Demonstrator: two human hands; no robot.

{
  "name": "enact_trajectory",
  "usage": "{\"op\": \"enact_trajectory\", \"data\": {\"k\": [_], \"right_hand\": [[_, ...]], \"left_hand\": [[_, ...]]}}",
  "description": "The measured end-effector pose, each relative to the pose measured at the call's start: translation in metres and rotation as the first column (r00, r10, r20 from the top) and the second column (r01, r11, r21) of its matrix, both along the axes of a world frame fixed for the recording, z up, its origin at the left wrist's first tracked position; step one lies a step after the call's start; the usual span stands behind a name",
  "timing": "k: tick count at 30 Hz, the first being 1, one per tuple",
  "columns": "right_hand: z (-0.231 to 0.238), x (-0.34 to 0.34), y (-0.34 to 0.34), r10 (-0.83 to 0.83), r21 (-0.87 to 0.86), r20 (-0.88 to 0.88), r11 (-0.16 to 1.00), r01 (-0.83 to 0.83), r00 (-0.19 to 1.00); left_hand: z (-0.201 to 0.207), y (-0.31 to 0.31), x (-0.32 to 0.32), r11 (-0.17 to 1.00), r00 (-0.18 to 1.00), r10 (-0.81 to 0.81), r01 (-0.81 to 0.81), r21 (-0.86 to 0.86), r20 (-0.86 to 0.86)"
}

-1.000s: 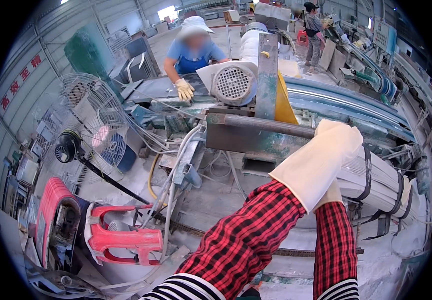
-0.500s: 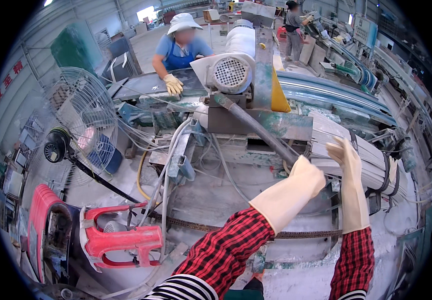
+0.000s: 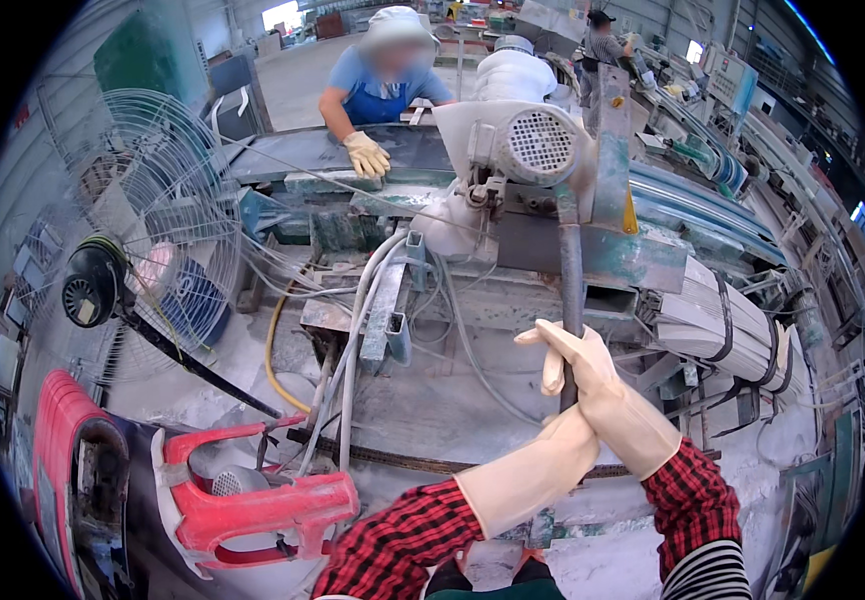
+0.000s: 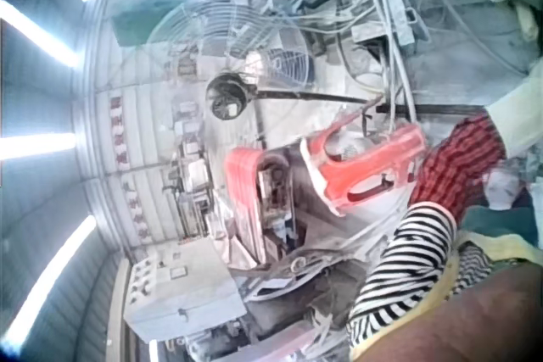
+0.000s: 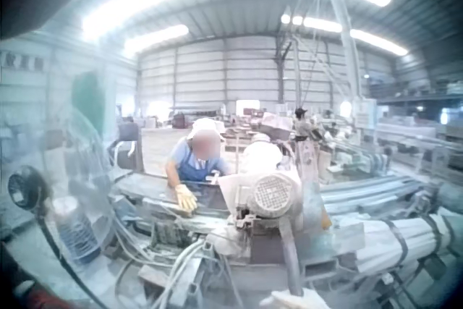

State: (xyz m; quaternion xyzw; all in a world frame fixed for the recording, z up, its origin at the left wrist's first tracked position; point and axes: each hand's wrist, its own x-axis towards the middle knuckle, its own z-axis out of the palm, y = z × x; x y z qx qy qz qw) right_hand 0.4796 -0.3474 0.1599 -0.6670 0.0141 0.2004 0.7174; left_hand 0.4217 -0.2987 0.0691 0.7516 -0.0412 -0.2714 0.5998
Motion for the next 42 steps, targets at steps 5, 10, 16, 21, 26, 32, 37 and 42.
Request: {"op": "enact_trajectory", "data": {"k": [5,10,16,21,26,32,37,42], "right_hand": [[-0.014,-0.008,0.086,-0.286,0.252,0.022,0.929,0.271,0.958],[-0.029,0.02,0.151,-0.432,0.487,-0.009,0.786,0.381,0.902],[-0.025,0.02,0.159,-0.324,0.489,-0.049,0.817,0.306,0.945],[-0.01,0.017,0.125,-0.024,0.261,-0.084,0.964,0.045,0.996],[0.025,0.043,0.013,0.407,-0.511,0.208,0.82,-0.256,0.89],[0.037,0.159,-0.139,0.308,-0.306,0.936,0.475,0.825,0.169],[-0.016,0.198,-0.197,0.302,-0.598,0.797,0.273,0.754,0.522],[-0.01,0.197,-0.187,0.408,-0.63,0.759,0.259,0.732,0.508]], "left_hand": [[0.026,0.111,-0.02,0.995,0.999,-0.026,0.022,-0.099,-0.041],[0.056,0.18,-0.019,0.967,0.97,-0.228,0.216,0.132,0.086],[-0.017,0.172,-0.077,0.872,0.901,0.431,-0.406,-0.275,0.036],[-0.014,0.119,-0.011,-0.673,0.431,0.502,-0.35,-0.652,-0.75],[0.001,0.141,0.029,-0.793,0.445,0.434,-0.224,-0.566,-0.783],[-0.003,0.151,0.035,-0.876,0.523,0.289,-0.193,-0.441,-0.802],[-0.022,0.154,0.042,-0.862,0.647,0.261,-0.178,-0.475,-0.716],[-0.022,0.19,0.053,-0.788,0.595,0.411,-0.15,-0.598,-0.691]]}}
